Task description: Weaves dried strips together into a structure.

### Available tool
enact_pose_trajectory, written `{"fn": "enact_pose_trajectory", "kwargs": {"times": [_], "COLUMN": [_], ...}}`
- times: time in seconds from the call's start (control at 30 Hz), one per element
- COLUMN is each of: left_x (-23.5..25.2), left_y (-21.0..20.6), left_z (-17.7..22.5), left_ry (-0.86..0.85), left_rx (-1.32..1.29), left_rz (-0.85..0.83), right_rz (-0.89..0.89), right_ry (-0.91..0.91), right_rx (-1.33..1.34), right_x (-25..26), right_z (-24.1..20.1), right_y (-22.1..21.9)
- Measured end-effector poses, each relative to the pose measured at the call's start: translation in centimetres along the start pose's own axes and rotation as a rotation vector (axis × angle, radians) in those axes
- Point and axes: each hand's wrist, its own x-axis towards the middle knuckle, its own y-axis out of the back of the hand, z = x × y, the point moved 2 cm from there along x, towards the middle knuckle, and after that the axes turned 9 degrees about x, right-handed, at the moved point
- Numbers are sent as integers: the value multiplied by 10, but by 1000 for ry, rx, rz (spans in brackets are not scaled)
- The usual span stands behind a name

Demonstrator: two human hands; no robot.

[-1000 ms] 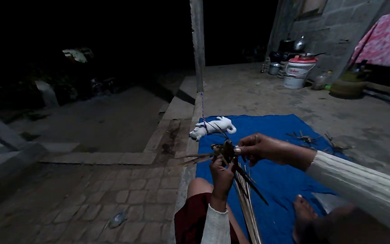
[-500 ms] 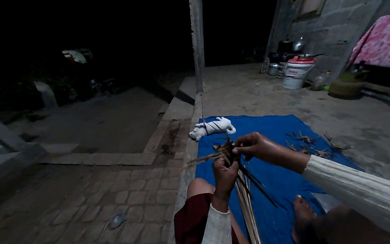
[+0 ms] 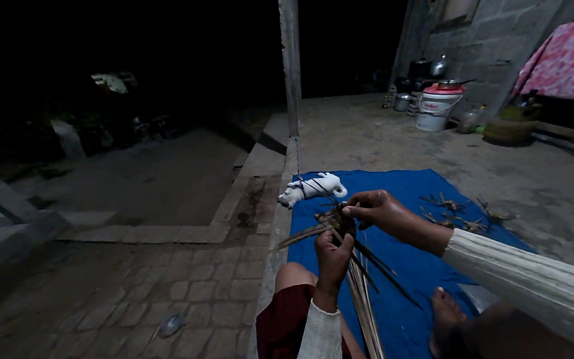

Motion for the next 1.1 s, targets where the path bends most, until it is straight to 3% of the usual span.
{"fn": "enact_pose_trajectory", "kwargs": {"times": [0.23,0.6,0.9,1.1], "left_x": [1,-1,-2,-3], "left_y": [2,0,-2,-1], "left_z": [-5,-8,-12,-6], "left_ry": [-2,-156,-34,-2], "left_rx": [63,300,158,41], "left_rz": [7,15,-34,-44], "right_rz": [-133,-59,-269,-187], "right_ry": [-75,-75,29,-8], "right_rx": [-56,61,-217,-141], "right_x": [0,0,6,0], "right_z": [1,2,15,1], "right_y": [1,3,8,9]}}
